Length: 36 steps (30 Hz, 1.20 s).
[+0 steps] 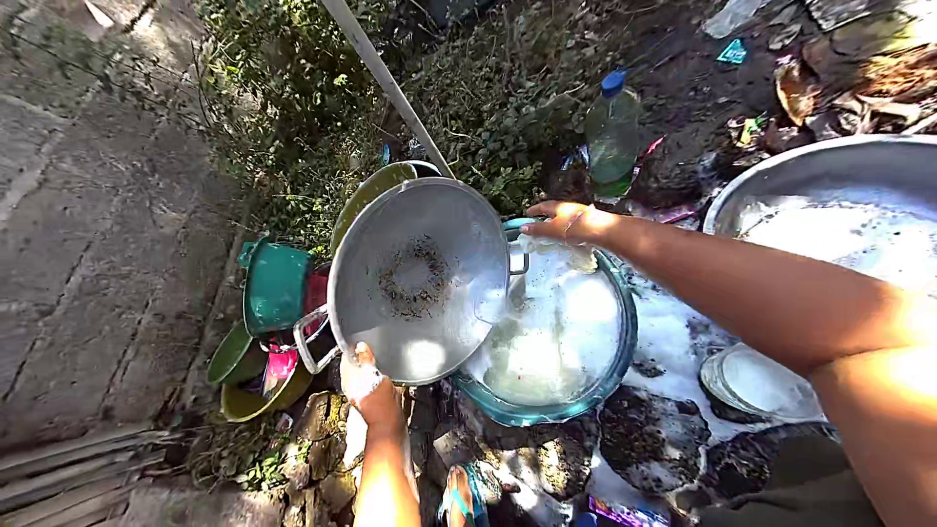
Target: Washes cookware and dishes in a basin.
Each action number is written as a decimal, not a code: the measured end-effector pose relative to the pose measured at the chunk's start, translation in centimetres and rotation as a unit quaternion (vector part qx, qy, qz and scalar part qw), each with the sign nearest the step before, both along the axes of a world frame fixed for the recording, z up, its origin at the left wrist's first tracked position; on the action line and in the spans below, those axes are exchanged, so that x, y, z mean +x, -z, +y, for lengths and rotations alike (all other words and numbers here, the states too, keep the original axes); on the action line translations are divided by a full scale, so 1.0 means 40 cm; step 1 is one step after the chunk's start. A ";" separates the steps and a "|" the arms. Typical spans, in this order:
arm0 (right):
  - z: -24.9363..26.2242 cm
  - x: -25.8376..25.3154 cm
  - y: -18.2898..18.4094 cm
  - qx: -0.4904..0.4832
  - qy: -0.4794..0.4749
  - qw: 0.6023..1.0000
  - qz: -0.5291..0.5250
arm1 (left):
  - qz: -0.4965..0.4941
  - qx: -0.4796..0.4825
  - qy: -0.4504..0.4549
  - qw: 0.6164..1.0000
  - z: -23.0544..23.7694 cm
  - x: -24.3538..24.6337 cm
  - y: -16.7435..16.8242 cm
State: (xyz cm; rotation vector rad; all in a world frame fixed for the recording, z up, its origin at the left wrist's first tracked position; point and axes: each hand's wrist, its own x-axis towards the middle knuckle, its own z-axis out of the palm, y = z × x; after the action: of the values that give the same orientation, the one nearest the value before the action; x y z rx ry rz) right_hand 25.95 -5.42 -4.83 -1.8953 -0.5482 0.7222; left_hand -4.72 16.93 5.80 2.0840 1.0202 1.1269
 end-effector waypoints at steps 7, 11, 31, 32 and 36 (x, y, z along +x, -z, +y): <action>0.005 0.022 0.009 -0.001 0.021 1.000 -0.006 | -0.107 -0.091 0.118 0.983 -0.062 0.029 0.044; -0.055 0.067 0.036 0.062 0.119 0.987 -0.086 | 0.190 -0.171 0.294 0.921 0.001 -0.065 0.026; 0.092 -0.128 0.114 0.114 0.033 0.951 -0.285 | 0.207 -0.145 0.170 0.953 -0.049 0.087 0.100; 0.094 -0.137 0.164 0.082 0.010 0.955 -0.286 | 0.182 -0.169 0.166 0.954 -0.052 0.082 0.114; 0.090 -0.261 0.276 -0.131 -0.103 0.954 -0.249 | 0.077 -0.206 0.204 0.954 -0.042 0.043 0.168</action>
State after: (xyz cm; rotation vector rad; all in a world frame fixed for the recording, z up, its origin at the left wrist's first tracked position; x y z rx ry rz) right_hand 15.52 -1.81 -15.86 -2.3072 -1.0209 0.4554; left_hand -2.98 15.25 -0.91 1.9345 0.7614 0.5033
